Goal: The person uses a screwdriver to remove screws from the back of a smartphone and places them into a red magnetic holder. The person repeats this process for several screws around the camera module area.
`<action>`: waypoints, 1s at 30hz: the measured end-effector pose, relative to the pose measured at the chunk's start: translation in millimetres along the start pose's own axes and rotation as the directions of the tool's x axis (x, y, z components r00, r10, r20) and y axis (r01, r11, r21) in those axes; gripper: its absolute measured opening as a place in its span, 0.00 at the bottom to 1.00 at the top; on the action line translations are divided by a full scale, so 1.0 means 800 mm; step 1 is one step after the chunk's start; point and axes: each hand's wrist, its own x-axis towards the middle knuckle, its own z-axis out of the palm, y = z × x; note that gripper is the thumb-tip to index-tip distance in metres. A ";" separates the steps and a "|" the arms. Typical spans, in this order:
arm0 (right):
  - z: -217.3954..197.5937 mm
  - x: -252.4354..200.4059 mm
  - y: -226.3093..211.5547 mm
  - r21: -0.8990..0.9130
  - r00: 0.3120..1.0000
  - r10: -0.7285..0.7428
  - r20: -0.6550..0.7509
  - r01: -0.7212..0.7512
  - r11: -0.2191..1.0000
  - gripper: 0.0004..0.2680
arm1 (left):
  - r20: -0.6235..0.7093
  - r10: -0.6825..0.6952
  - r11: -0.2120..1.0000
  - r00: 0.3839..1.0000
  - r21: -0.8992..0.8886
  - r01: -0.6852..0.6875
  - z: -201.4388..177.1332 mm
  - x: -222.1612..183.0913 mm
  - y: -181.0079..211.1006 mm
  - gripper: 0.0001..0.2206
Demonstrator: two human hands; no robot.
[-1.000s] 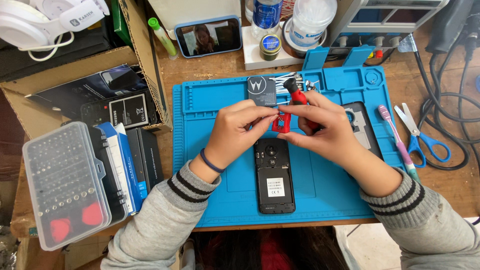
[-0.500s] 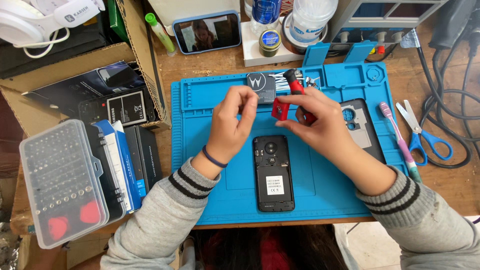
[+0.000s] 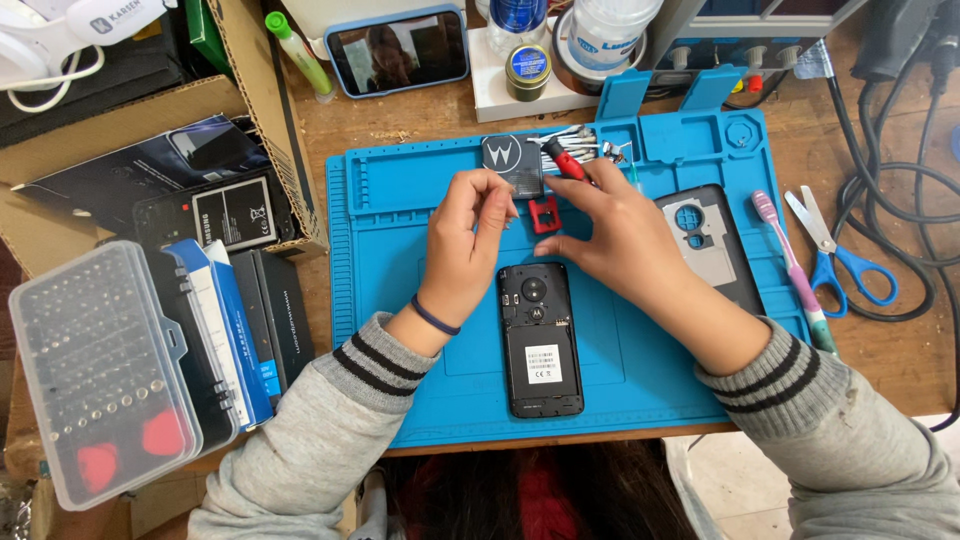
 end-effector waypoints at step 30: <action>-0.011 -0.044 0.007 0.417 0.799 -0.164 -0.578 0.463 0.782 0.09 | 0.156 -0.815 0.413 0.558 -0.520 0.748 0.011 -0.014 0.047 0.11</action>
